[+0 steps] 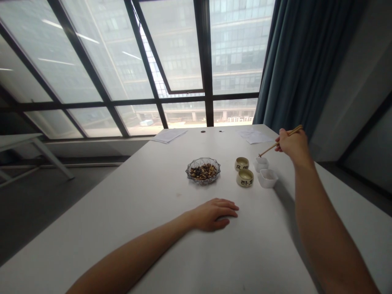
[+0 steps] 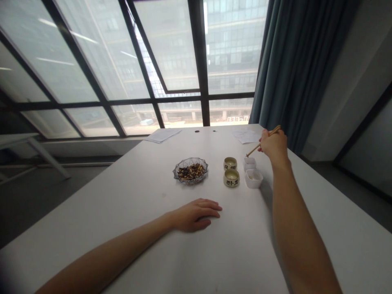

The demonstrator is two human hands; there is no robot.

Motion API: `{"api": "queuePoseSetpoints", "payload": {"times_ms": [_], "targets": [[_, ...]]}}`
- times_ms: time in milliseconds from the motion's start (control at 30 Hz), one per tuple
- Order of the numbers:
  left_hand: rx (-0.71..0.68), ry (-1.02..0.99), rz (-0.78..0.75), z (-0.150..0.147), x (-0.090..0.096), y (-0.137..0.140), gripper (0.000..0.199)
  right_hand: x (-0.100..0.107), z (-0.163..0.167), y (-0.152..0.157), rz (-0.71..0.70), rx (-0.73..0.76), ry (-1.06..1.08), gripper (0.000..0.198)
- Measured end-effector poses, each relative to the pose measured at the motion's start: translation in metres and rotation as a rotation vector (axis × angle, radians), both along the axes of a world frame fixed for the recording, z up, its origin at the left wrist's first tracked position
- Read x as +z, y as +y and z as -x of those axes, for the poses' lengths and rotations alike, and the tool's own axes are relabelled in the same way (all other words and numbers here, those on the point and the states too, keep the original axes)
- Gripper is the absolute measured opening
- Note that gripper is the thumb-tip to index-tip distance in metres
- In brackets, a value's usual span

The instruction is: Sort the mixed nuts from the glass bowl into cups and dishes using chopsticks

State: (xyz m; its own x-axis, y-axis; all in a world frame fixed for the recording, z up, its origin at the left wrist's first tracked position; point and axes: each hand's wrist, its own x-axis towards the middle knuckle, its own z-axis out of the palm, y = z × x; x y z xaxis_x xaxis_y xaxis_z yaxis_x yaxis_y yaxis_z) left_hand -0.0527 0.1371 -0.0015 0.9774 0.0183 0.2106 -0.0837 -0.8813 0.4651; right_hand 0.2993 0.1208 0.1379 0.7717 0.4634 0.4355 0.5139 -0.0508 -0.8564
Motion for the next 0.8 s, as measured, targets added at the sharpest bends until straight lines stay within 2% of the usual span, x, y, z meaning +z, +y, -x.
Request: {"api": "queuePoseSetpoints", "payload": {"times_ms": [200, 333, 467, 667, 800], "targets": [[0.002, 0.003, -0.008, 0.001, 0.001, 0.0, 0.038, -0.011, -0.017, 0.006, 0.065, -0.009, 0.014, 0.022], [0.001, -0.008, -0.005, 0.001, 0.0, 0.0, 0.038, -0.006, -0.012, 0.004, 0.118, 0.001, 0.048, 0.014], [-0.001, -0.014, -0.006, 0.001, 0.0, 0.0, 0.038, -0.001, -0.005, 0.001, 0.136, 0.002, 0.059, 0.015], [-0.004, -0.005, -0.007, 0.001, -0.001, 0.001, 0.038, 0.003, 0.004, -0.001, 0.077, 0.008, 0.025, 0.024], [-0.001, -0.003, -0.002, 0.0, -0.001, 0.0, 0.038, 0.01, 0.017, -0.003, 0.012, 0.096, -0.069, 0.033]]}}
